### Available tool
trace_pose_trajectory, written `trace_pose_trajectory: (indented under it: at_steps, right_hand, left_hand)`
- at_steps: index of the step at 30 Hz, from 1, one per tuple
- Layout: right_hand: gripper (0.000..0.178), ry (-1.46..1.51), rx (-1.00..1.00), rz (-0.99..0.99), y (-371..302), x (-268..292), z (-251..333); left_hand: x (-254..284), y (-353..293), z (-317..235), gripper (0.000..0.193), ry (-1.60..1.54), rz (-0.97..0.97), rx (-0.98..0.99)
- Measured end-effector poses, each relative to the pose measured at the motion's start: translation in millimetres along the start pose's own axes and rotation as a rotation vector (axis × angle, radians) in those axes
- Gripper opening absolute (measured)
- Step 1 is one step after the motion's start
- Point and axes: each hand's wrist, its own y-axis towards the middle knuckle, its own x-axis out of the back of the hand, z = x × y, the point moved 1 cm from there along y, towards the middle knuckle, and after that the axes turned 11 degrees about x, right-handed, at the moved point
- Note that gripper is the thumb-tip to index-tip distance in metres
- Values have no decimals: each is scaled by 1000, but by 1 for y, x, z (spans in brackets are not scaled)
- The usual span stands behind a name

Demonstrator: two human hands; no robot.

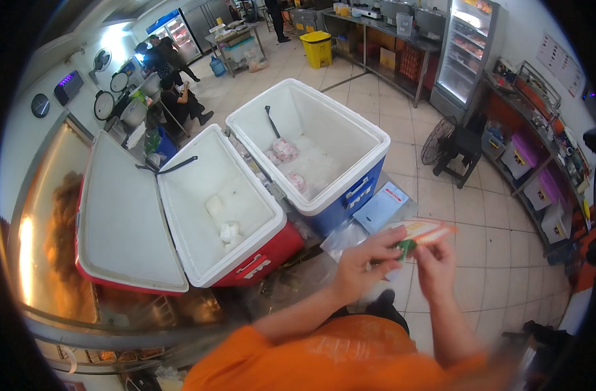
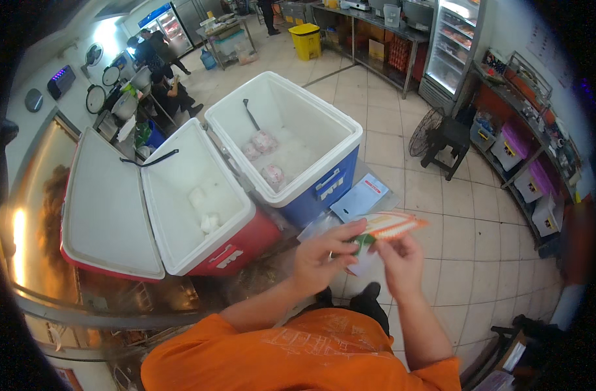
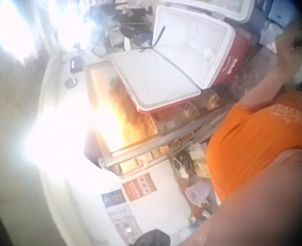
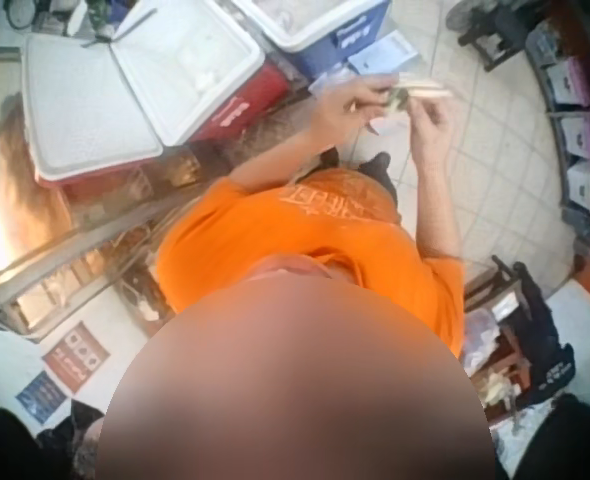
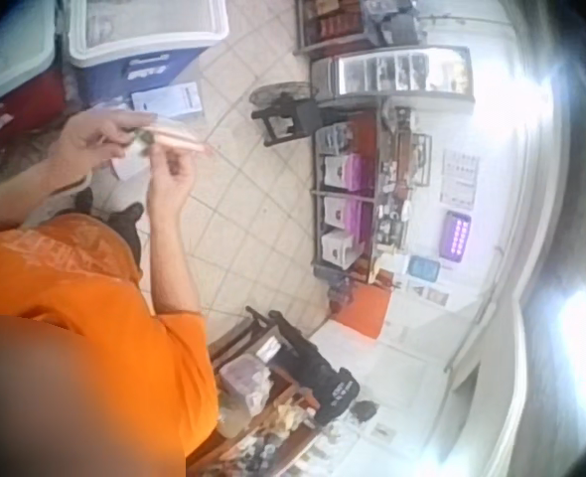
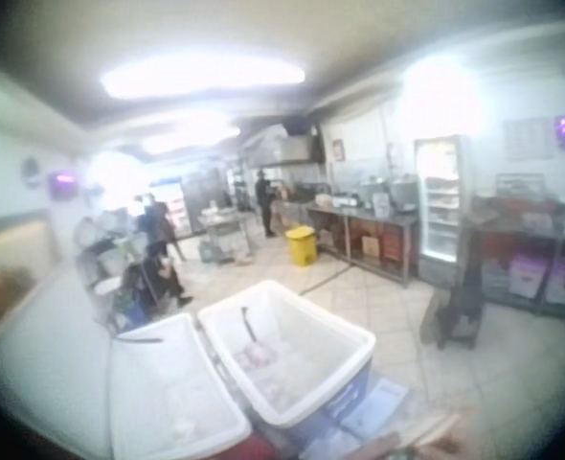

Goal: The person assembles multiple small paper food containers by folding and taping them. They then place a plastic glove on their right hand and handle a tray of yellow food items before placing the containers into a plastic bag.

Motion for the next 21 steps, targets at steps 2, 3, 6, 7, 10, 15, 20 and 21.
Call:
trace_pose_trajectory:
  at_steps: [2,3,6,7,10,15,20,21]
  right_hand:
    - [21,50,62,-21,-6,-5,-3]
    - [22,110,115,-9,-5,-6,-4]
    - [17,-94,235,-5,21,9,-12]
    - [15,-180,291,-23,34,18,-12]
    - [8,-286,288,24,79,49,-14]
    - [14,-105,204,64,133,129,27]
    - [12,-58,207,34,175,227,80]
    - [13,-27,209,14,182,242,87]
  left_hand:
    - [-7,11,0,30,221,-77,-228]
    - [-10,16,1,29,269,-114,-229]
    - [-24,33,8,26,408,-219,-118]
    - [-28,39,11,24,408,-245,-30]
    - [-56,79,36,15,269,-332,76]
    - [-136,153,70,13,114,-337,73]
    - [-221,217,97,17,27,-161,158]
    - [-236,228,102,17,19,-129,146]
